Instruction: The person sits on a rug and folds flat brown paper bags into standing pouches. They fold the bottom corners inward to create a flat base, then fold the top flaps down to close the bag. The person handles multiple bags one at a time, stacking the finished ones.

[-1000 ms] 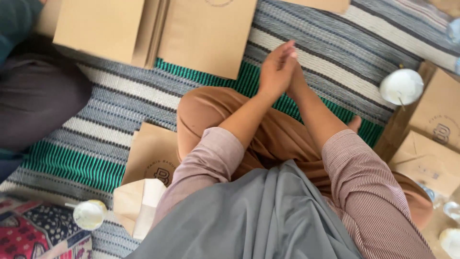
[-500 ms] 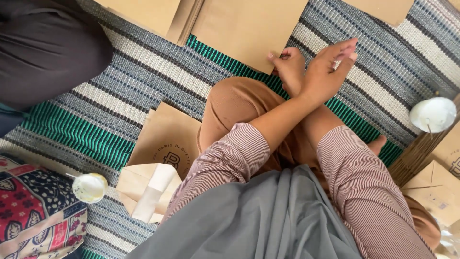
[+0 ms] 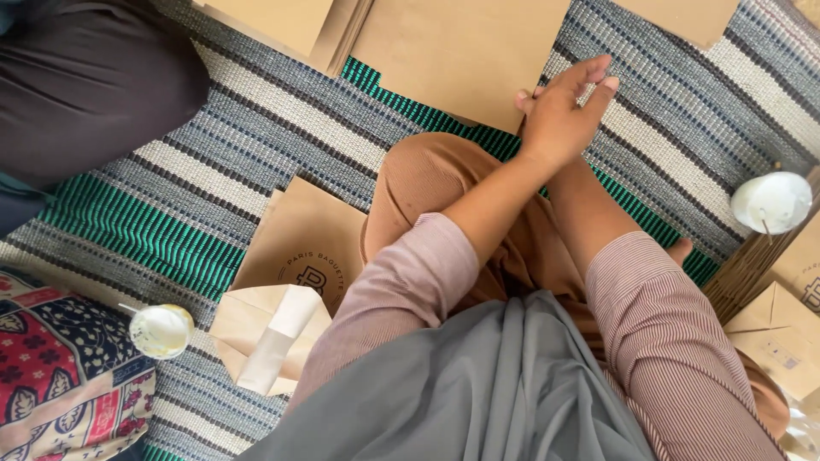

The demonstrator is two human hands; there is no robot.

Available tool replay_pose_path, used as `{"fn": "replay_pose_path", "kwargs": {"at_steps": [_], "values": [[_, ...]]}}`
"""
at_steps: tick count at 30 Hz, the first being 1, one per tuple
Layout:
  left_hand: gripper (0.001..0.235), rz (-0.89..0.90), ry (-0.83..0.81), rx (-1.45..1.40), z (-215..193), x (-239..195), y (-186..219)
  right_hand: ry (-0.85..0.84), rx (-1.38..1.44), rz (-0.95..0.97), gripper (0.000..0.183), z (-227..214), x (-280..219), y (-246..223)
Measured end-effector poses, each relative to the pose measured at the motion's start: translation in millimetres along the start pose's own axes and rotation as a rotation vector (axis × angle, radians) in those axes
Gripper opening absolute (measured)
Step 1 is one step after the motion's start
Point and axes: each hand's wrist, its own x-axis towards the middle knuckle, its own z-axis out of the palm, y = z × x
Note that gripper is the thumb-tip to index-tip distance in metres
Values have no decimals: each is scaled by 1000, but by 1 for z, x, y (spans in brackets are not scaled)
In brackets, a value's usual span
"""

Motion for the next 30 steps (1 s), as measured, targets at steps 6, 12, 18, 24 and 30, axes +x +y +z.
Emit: {"fn": "replay_pose_path", "kwargs": {"at_steps": [6, 12, 18, 24, 30], "values": [[77, -35, 27, 773, -111, 50, 18, 10, 205, 227, 41, -12, -16, -25], [89, -633, 243, 715, -165, 85, -14, -30, 167, 105, 73, -13, -13, -6], [77, -782, 293, 759, -172, 78, -11, -38, 57, -21, 56, -28, -49, -29], [58, -467, 196, 661, -176, 56, -13, 14, 94, -192, 68, -74, -51, -10], [54, -90, 217, 96, -132, 21, 7, 54, 319, -162, 59, -155, -93, -20]]}}
